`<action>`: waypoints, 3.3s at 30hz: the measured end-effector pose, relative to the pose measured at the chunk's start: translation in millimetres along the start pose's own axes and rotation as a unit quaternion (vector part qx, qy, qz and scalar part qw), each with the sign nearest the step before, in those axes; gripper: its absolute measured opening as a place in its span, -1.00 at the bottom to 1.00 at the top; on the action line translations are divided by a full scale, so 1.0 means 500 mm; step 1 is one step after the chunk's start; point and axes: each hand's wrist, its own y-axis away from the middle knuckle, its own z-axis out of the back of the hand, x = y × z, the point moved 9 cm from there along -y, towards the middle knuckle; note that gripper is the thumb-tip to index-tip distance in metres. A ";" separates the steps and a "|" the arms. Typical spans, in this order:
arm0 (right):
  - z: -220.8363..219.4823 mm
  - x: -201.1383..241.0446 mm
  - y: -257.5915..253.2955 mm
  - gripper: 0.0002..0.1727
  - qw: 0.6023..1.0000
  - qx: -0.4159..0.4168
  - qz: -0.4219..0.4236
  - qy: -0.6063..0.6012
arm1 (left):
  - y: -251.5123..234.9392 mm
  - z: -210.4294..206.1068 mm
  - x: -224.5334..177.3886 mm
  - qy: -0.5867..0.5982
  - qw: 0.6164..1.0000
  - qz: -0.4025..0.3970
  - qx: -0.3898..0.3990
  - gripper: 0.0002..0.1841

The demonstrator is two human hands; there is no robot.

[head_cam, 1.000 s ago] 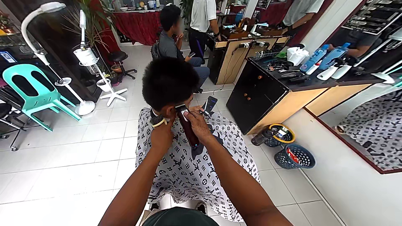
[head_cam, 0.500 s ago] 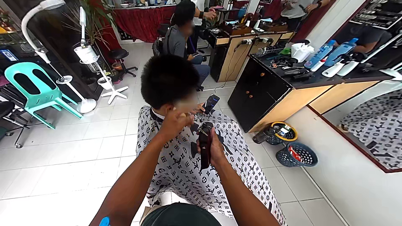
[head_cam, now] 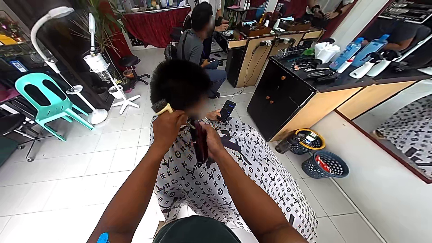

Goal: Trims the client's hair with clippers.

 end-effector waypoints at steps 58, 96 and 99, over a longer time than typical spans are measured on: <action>-0.037 -0.003 -0.029 -0.51 0.985 0.087 0.023 0.147 | -0.017 0.016 0.090 0.146 0.979 0.140 0.024 -0.88; -0.025 0.015 -0.058 -0.47 0.983 0.044 0.038 0.173 | -0.021 0.012 0.098 0.160 0.976 0.146 0.032 -0.88; -0.025 0.018 -0.054 -0.48 0.984 0.040 0.015 0.172 | -0.021 0.012 0.098 0.159 0.974 0.156 0.038 -0.88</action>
